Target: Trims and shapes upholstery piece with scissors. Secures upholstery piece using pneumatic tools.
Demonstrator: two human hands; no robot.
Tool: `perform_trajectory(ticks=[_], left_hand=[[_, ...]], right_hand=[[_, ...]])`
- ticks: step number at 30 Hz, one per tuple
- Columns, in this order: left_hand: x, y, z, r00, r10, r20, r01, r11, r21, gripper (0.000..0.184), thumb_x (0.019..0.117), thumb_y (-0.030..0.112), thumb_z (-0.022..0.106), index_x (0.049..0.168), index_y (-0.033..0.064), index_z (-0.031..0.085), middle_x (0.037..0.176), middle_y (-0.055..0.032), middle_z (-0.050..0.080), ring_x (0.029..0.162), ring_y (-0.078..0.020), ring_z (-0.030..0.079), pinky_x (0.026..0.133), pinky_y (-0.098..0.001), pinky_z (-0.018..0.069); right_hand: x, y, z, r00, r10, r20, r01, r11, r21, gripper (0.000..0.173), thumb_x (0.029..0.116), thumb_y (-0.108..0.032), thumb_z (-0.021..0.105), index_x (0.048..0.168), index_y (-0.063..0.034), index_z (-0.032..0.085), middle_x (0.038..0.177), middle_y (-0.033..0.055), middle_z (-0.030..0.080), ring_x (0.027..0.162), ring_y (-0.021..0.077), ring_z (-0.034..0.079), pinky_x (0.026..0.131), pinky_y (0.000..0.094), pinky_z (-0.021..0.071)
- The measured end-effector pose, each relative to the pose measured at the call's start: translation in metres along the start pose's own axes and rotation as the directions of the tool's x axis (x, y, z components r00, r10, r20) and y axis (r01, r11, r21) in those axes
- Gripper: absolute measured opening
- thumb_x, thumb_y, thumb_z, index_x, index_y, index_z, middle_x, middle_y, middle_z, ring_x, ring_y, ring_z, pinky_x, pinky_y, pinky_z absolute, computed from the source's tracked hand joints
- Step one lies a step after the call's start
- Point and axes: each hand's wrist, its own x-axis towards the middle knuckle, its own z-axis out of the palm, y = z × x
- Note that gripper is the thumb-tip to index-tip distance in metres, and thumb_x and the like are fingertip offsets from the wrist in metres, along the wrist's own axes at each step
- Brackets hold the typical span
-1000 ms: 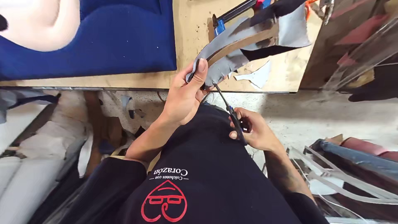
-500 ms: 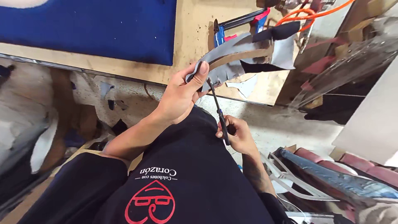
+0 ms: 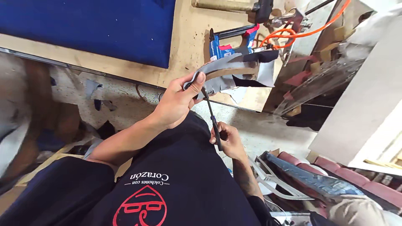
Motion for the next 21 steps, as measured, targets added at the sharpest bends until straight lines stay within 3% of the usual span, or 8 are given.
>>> perform_trajectory(ticks=[3,8,12,16,21], left_hand=[[-0.001,0.001,0.001,1.000,-0.008,-0.017,0.008,1.000,-0.001,0.037,0.1103,0.020,0.046,0.140,-0.0001,0.054,0.132,-0.0152,0.064,0.122,-0.0270,0.064,0.108,-0.0475,0.0526],[-0.001,0.005,0.000,1.000,0.007,0.005,-0.007,1.000,-0.004,0.037,0.1109,0.020,0.044,0.141,-0.0004,0.052,0.134,-0.0162,0.062,0.124,-0.0288,0.063,0.108,-0.0482,0.0526],[-0.003,0.005,-0.001,1.000,-0.003,0.029,0.001,0.999,0.049,0.038,0.1114,0.025,0.043,0.140,0.0029,0.052,0.134,-0.0151,0.061,0.123,-0.0274,0.063,0.106,-0.0473,0.0535],[-0.003,0.006,-0.003,1.000,0.005,0.022,-0.006,0.999,0.053,0.036,0.1113,0.026,0.043,0.138,0.0034,0.052,0.131,-0.0152,0.063,0.121,-0.0286,0.064,0.104,-0.0479,0.0552],[-0.003,0.006,-0.006,0.999,0.023,0.036,-0.026,0.997,0.074,0.037,0.1117,0.028,0.041,0.139,0.0048,0.050,0.133,-0.0156,0.061,0.125,-0.0293,0.061,0.108,-0.0501,0.0519]], right_hand=[[0.000,0.001,0.001,0.998,0.021,0.054,-0.019,0.999,-0.039,0.048,0.0900,-0.048,0.077,0.101,-0.0051,0.058,0.084,0.0001,0.061,0.072,0.0067,0.058,0.061,0.0239,0.0498],[0.001,0.001,0.005,0.999,-0.031,-0.035,0.031,0.999,-0.013,0.040,0.0902,-0.040,0.079,0.085,-0.0081,0.056,0.074,0.0001,0.063,0.061,0.0060,0.056,0.054,0.0236,0.0453],[-0.001,0.000,0.008,1.000,-0.003,0.014,0.004,0.998,-0.057,0.048,0.0889,-0.049,0.078,0.099,-0.0063,0.057,0.086,0.0002,0.061,0.072,0.0059,0.058,0.060,0.0233,0.0493],[-0.004,0.000,0.014,0.996,-0.032,-0.087,0.027,0.998,-0.061,0.042,0.0883,-0.043,0.081,0.085,-0.0080,0.059,0.075,-0.0022,0.060,0.061,0.0023,0.051,0.054,0.0205,0.0425],[-0.003,-0.003,0.019,0.998,-0.002,-0.056,-0.004,0.996,-0.094,0.048,0.0868,-0.052,0.079,0.097,-0.0093,0.059,0.082,-0.0008,0.060,0.068,0.0062,0.056,0.057,0.0248,0.0475]])
